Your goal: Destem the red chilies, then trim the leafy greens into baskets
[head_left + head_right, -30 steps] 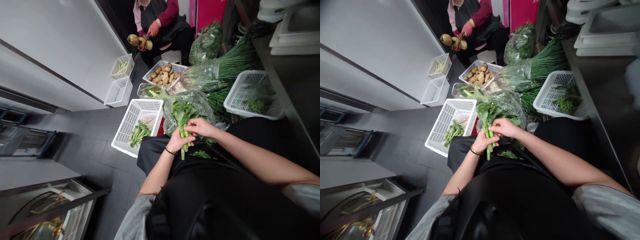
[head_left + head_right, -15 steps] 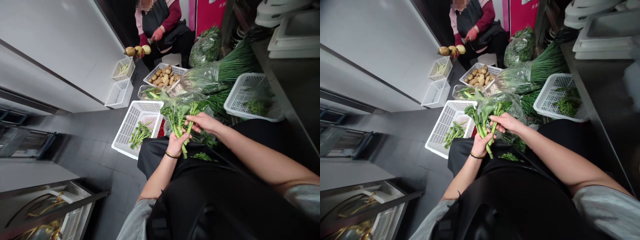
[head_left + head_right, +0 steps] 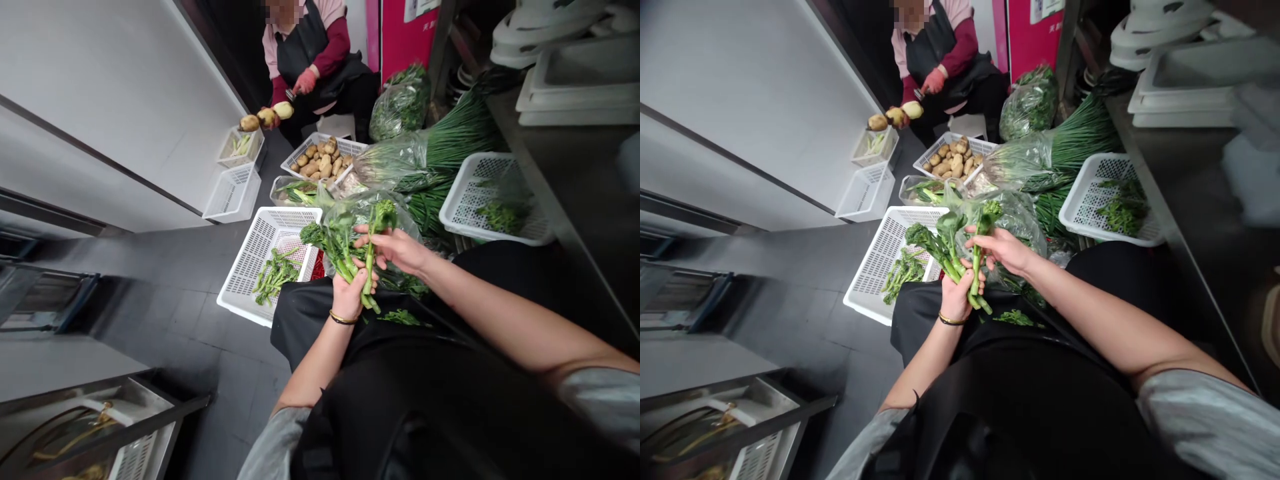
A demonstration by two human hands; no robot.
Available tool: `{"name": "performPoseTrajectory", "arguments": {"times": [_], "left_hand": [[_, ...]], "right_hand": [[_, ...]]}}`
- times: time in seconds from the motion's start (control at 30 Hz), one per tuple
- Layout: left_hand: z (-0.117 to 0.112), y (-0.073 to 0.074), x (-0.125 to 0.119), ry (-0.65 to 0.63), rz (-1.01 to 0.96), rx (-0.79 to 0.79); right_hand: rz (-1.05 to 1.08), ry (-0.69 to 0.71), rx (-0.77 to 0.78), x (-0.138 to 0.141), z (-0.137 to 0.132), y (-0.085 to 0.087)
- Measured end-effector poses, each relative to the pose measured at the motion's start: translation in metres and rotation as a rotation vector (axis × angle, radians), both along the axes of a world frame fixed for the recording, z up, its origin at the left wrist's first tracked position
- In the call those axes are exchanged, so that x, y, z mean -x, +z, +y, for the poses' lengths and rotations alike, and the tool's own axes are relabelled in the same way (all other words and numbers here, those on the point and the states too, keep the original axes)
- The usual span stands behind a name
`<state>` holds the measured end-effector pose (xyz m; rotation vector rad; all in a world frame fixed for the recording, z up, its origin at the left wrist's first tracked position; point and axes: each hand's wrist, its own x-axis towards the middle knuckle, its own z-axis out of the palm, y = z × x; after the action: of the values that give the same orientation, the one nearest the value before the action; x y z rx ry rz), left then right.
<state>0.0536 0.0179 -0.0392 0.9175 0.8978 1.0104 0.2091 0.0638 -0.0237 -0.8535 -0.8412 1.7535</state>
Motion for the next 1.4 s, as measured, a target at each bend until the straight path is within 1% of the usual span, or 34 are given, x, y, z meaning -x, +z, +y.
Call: {"name": "performPoseTrajectory", "arguments": {"times": [0.1,0.17,0.23,0.3,0.33,0.37,0.43,0.5,0.53,0.57,0.63,0.67,0.7,0.73,0.77,0.83,0.87,0.9,0.97,1.03,1.07,1.1,1.13,1.2,1.23,1.27,1.33,1.4], "left_hand": [[0.0,-0.005,-0.002,0.078,0.11,-0.055],[0.005,-0.006,-0.001,0.186,0.138,-0.081],[0.011,-0.006,0.002,0.288,0.117,-0.079],[0.015,-0.004,0.005,0.316,0.081,-0.072],[0.016,-0.004,0.006,0.301,0.072,-0.069],[0.015,-0.004,0.006,0.277,0.075,-0.067],[0.01,-0.006,0.004,0.235,0.104,-0.075],[0.005,-0.007,0.0,0.205,0.13,-0.086],[0.003,-0.007,-0.002,0.194,0.128,-0.085],[0.003,-0.006,-0.003,0.187,0.111,-0.075],[0.005,-0.002,-0.002,0.191,0.042,-0.038],[0.007,0.0,0.0,0.199,0.001,-0.018],[0.009,0.003,0.002,0.203,-0.033,-0.004],[0.01,0.005,0.005,0.198,-0.055,0.002],[0.01,0.007,0.007,0.181,-0.062,0.004],[0.007,0.007,0.01,0.124,-0.041,0.003],[0.004,0.006,0.01,0.098,-0.018,-0.003],[0.001,0.005,0.009,0.079,0.01,-0.012],[-0.004,0.002,0.005,0.074,0.065,-0.039],[-0.006,0.0,0.001,0.092,0.074,-0.037],[-0.005,0.0,-0.001,0.114,0.052,-0.024],[-0.004,0.0,-0.002,0.144,0.017,-0.007],[-0.002,0.0,-0.002,0.17,-0.026,0.013],[0.002,0.003,0.001,0.176,-0.112,0.055],[0.004,0.005,0.003,0.148,-0.152,0.08],[0.006,0.007,0.006,0.102,-0.191,0.11],[0.007,0.009,0.011,-0.001,-0.267,0.169],[0.006,0.01,0.013,-0.091,-0.327,0.223]], "right_hand": [[-0.102,-0.063,0.04,0.014,-0.001,-0.005],[-0.272,-0.088,0.012,0.02,-0.013,-0.012],[-0.509,-0.117,-0.124,0.021,-0.03,-0.019],[-0.67,-0.089,-0.283,0.015,-0.043,-0.021],[-0.689,-0.051,-0.316,0.011,-0.045,-0.02],[-0.682,-0.003,-0.308,0.006,-0.043,-0.018],[-0.631,0.083,-0.221,-0.002,-0.031,-0.012],[-0.6,0.086,-0.148,-0.003,-0.017,-0.006],[-0.616,0.05,-0.153,-0.001,-0.013,-0.004],[-0.647,-0.001,-0.19,0.002,-0.012,-0.003],[-0.713,-0.072,-0.34,0.01,-0.021,-0.006],[-0.725,-0.072,-0.407,0.014,-0.027,-0.009],[-0.709,-0.064,-0.432,0.016,-0.034,-0.012],[-0.667,-0.046,-0.408,0.016,-0.039,-0.014],[-0.615,-0.033,-0.35,0.015,-0.041,-0.016],[-0.537,-0.035,-0.232,0.008,-0.034,-0.015],[-0.532,-0.035,-0.203,0.003,-0.027,-0.012],[-0.568,-0.031,-0.201,0.0,-0.019,-0.008],[-0.772,-0.095,-0.274,-0.004,-0.007,0.001],[-0.989,-0.19,-0.399,-0.002,-0.007,0.007],[-1.044,-0.209,-0.479,0.001,-0.012,0.008],[-1.039,-0.188,-0.554,0.005,-0.019,0.007],[-0.966,-0.133,-0.595,0.008,-0.026,0.005],[-0.766,-0.023,-0.577,0.011,-0.038,-0.003],[-0.677,-0.008,-0.521,0.01,-0.04,-0.007],[-0.592,-0.011,-0.433,0.007,-0.04,-0.01],[-0.434,-0.023,-0.248,-0.001,-0.032,-0.013],[-0.266,0.005,-0.163,-0.008,-0.02,-0.011]]}}
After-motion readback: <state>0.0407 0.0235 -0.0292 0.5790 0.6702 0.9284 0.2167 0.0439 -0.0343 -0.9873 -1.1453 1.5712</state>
